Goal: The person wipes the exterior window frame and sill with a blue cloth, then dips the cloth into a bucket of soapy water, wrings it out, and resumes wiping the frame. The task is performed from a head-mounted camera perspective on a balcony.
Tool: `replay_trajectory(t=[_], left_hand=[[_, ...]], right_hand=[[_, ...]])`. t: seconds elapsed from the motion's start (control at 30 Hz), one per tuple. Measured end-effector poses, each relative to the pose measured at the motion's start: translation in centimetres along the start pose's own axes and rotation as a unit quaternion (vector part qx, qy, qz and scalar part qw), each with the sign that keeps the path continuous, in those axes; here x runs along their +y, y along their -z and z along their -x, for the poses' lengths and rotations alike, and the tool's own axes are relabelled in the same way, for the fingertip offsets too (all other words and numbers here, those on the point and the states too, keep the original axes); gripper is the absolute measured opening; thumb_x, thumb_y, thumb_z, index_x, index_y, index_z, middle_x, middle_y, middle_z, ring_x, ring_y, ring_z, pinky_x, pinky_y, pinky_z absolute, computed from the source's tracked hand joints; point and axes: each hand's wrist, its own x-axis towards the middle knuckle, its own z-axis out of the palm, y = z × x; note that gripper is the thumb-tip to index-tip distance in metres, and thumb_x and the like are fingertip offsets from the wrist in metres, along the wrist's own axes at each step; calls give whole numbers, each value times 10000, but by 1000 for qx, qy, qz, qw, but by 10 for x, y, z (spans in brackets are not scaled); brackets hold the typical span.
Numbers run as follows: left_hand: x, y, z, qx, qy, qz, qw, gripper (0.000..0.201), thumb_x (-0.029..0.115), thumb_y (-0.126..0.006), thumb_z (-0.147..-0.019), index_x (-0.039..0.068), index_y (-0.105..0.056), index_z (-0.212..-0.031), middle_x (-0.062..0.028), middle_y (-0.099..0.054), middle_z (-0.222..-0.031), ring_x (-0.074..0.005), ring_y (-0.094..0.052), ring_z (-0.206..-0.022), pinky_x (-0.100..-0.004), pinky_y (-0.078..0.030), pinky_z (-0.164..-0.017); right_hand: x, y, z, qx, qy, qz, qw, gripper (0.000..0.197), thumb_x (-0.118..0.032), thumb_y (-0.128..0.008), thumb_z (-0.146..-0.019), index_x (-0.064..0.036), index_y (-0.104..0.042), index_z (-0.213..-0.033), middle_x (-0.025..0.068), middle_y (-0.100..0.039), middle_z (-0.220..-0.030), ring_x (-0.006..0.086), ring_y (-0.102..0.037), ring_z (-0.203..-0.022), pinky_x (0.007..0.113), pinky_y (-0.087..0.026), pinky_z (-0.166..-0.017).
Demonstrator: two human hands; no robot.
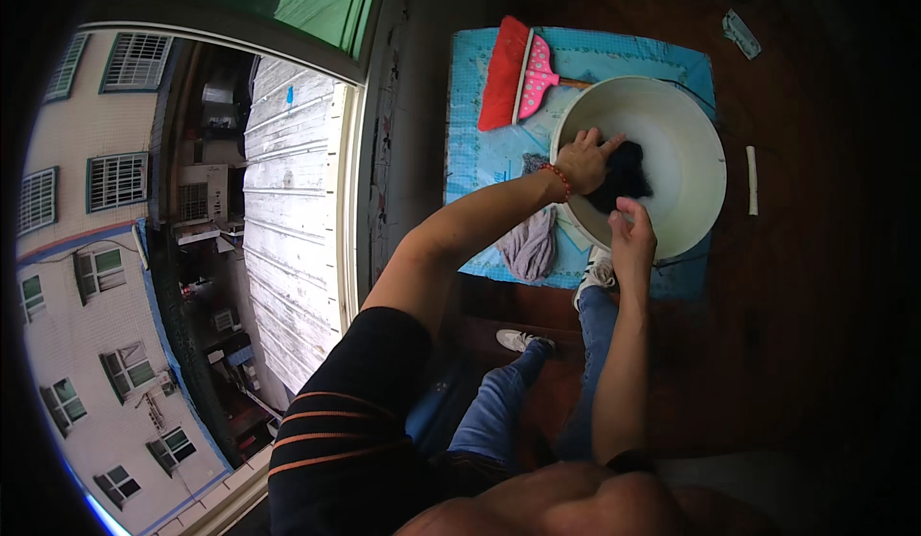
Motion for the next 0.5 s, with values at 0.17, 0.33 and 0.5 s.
replay_trajectory(t=[0.17, 0.33, 0.5], left_hand=[[-32, -61, -63, -131, 23, -78, 988, 661, 399, -551, -838, 378, -192, -1392, -179, -354, -1330, -397, -394, -1180, -509, -405, -908], [-16, -152, -75, -165, -46, -245, 954, 596, 375, -511, -838, 485, -226, -1350, -128, -257, -1404, -376, -300, -1240, -614, -290, -937], [-195, -143, -63, -276, 21, -308, 910, 378, 293, -386, -878, 227, -514, -1227, -133, -436, -1291, -278, -409, -1197, -457, -347, -955]], right_hand=[[-28, -15, -22, 27, -130, -281, 950, 199, -64, -534, -868, -8, -526, -1059, 68, -587, -984, 145, -599, -801, 264, -465, -735], [-30, -20, -25, 16, -132, -362, 923, 195, -98, -535, -893, 0, -514, -1060, 77, -572, -991, 135, -578, -792, 251, -466, -728], [-83, -48, -26, -36, -134, -446, 884, 249, -171, -556, -882, -55, -522, -1100, 25, -547, -1035, 105, -535, -893, 252, -429, -763]])
